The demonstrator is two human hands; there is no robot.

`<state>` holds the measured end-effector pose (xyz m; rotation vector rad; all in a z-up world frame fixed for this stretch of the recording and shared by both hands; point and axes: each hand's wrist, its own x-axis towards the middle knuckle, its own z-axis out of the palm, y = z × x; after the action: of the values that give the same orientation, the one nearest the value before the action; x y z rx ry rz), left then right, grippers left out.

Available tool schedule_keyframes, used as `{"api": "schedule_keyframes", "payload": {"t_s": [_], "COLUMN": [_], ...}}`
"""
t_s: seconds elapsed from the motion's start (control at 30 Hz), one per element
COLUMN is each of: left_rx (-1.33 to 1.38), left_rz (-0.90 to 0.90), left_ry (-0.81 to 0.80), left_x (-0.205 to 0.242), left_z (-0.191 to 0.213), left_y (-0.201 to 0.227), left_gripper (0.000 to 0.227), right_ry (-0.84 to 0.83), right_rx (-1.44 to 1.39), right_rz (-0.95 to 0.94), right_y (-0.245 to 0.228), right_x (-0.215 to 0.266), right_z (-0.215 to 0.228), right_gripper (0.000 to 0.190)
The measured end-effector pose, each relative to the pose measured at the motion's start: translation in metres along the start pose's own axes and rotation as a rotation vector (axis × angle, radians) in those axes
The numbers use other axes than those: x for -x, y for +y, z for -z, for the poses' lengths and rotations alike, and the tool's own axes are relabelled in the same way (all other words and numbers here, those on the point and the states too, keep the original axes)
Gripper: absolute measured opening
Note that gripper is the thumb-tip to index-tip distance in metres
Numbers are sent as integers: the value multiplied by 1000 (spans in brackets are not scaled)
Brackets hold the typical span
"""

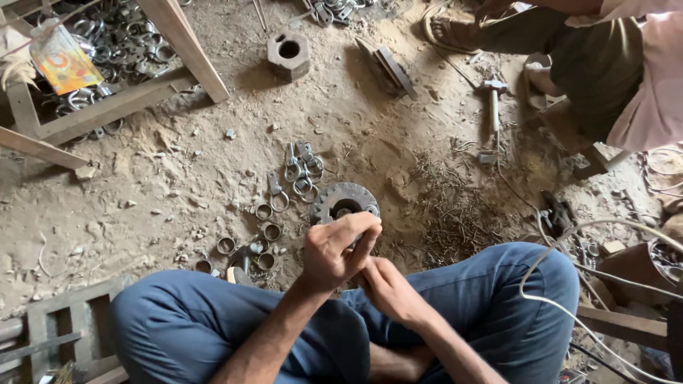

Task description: The person sits on the ground and assembles metal shackle-like components using a wrench and pliers. They tighten nuts on the shackles and place finished pieces on a nearby pile.

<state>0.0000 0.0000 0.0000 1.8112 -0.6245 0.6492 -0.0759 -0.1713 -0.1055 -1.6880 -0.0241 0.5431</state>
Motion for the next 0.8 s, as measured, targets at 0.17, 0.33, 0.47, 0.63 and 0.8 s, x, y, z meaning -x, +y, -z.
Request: {"api": "schedule_keyframes", "payload": {"t_s": [0.17, 0.33, 0.47, 0.63, 0.8], "left_rx": [7, -19, 13, 65, 18], "left_rz": [124, 7, 37, 81, 53], "left_ry": [-5, -78, -71, -68, -40], "left_x": [-8, -14, -15, -12, -9], "left_z": [2, 4, 5, 0, -3], "left_y": [10, 12, 15, 21, 16], "left_gripper": [14, 12, 14, 13, 15], "right_ry": [-59, -78, -99, -35, 13], "right_rx": [-496, -516, -470, -327, -222], "right_rz": [-303, -287, -295, -214, -252], "right_y": [-42, -57, -53, -42, -47], "right_x": [7, 11, 12, 10, 6], "right_z": [1, 4, 5, 1, -2], "right_gripper": [36, 34, 33, 28, 33]}}
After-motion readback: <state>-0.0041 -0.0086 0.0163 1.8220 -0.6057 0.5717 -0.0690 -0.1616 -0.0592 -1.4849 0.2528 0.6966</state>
